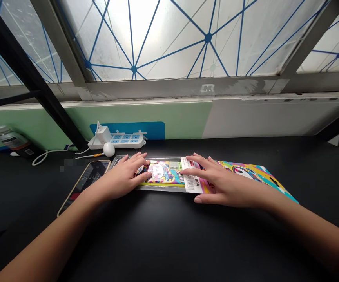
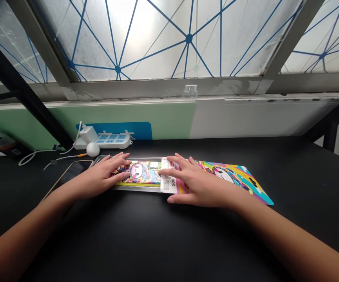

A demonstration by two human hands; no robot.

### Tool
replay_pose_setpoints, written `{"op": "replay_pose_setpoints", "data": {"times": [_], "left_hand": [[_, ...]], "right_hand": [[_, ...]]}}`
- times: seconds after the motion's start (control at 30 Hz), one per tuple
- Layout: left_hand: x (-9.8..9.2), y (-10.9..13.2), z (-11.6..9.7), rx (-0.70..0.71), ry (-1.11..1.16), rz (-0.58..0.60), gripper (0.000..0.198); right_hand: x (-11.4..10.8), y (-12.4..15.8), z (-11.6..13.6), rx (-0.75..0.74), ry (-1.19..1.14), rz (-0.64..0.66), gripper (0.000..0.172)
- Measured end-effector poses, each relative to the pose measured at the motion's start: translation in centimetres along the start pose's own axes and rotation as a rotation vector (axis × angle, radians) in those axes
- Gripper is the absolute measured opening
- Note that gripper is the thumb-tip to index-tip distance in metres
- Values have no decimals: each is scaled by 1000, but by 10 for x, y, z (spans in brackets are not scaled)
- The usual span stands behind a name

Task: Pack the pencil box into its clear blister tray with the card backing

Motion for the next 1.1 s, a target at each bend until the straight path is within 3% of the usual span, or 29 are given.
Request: {"op": "replay_pose_setpoints", "data": {"times": [0.33, 0.5, 0.63, 0.7, 0.8, 0.9, 0.97, 1.1], "left_hand": [[-1, 0, -1, 2, -3, 5, 55], [-1, 0, -2, 8, 1, -6, 54], [0, 0, -1, -4, 20, -17, 55], [1, -1, 0, -6, 26, -35, 56], [2, -3, -1, 1, 89, -93, 55], [0, -4, -3, -14, 160, -184, 54], [-1, -2, -7, -25, 181, -241, 53], [-8, 3, -19, 8, 286, -435, 38]], "right_hand": [[-6, 0, -14, 30, 5, -17, 86], [-27, 12, -33, 74, 8, -9, 81], [-44, 18, -40, 117, 30, -105, 83], [-42, 19, -24, 98, 15, -153, 85], [-17, 18, 30, -37, -12, -156, 91], [22, 16, 95, -241, 0, -47, 90], [44, 13, 127, -349, -10, 50, 80], [63, -3, 152, -340, -90, 127, 66]]}}
Point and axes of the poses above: each hand's wrist, its own y-axis away from the middle knuckle, its own x-axis out of the palm, z = x × y, the point moved 4 cm from there along -y, towards the middle knuckle, and after that the axes turned 10 degrees about x, right-handed, at the moved point
